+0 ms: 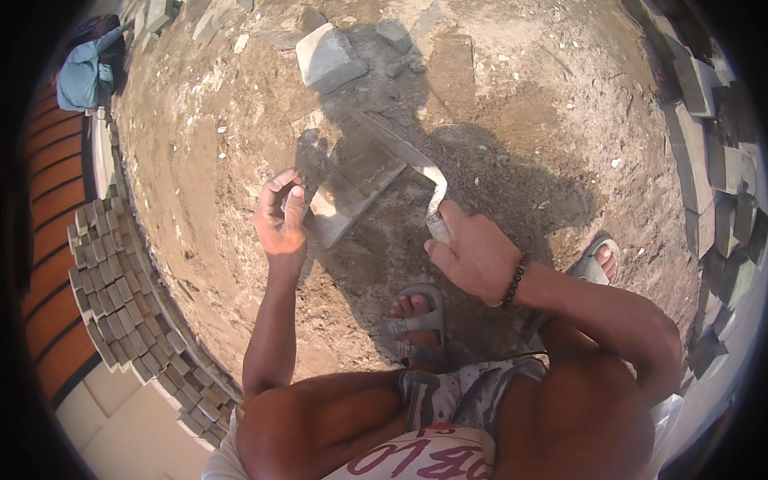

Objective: The person scoops mortar with a trowel and spreads it onto individual bricks, then places them into a pile. The person repeats this process for several bricks.

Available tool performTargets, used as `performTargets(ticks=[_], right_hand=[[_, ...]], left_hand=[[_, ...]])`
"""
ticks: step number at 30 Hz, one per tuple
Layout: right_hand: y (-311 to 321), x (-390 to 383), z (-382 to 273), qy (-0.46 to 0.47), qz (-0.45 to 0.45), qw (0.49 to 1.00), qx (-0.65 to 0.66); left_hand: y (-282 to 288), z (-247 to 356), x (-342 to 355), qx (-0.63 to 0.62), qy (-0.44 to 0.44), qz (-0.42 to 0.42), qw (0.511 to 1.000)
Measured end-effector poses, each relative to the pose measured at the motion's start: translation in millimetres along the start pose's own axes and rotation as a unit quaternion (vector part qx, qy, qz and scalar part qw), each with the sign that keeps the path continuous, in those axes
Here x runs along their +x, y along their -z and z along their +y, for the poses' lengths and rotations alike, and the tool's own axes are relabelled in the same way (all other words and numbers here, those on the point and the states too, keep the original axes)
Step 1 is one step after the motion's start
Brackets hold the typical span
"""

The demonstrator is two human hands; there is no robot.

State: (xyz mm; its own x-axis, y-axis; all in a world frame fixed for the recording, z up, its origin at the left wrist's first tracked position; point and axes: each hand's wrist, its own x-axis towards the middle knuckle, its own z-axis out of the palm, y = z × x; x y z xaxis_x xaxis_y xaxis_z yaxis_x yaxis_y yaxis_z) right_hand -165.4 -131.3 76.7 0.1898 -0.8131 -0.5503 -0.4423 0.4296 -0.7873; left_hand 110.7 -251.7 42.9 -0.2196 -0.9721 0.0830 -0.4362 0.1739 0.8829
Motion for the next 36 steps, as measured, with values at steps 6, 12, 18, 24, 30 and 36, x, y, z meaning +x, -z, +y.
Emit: performTargets(ticks=[6,12,18,24,30,36], right_hand=[[-23.0,-14.7,-13.6,0.118,-0.062,0.991,-0.027],[-15.0,4.3,7.8,-0.062,-0.040,0.997,-0.001],[-29.9,-11.4,-10.7,0.038,-0.062,0.997,0.037],[-9.5,-15.2,-32.2,0.022,-0.102,0.992,0.073],[-8.1,-12.8,-28.3,0.016,-0.102,0.992,0.074],[-19.5,-19.9,-30.2,0.056,-0.112,0.991,-0.036]], left_hand=[[13.5,-1.0,2.4,0.056,-0.010,0.046,0.997],[17.9,7.9,6.3,-0.013,0.057,0.053,0.997],[6.1,16.1,7.5,-0.037,0.049,0.013,0.998],[1.0,14.9,10.5,0.021,0.010,0.008,1.000],[2.0,13.8,17.6,0.116,-0.066,0.015,0.991],[12.4,13.2,13.0,0.109,-0.012,0.057,0.992]])
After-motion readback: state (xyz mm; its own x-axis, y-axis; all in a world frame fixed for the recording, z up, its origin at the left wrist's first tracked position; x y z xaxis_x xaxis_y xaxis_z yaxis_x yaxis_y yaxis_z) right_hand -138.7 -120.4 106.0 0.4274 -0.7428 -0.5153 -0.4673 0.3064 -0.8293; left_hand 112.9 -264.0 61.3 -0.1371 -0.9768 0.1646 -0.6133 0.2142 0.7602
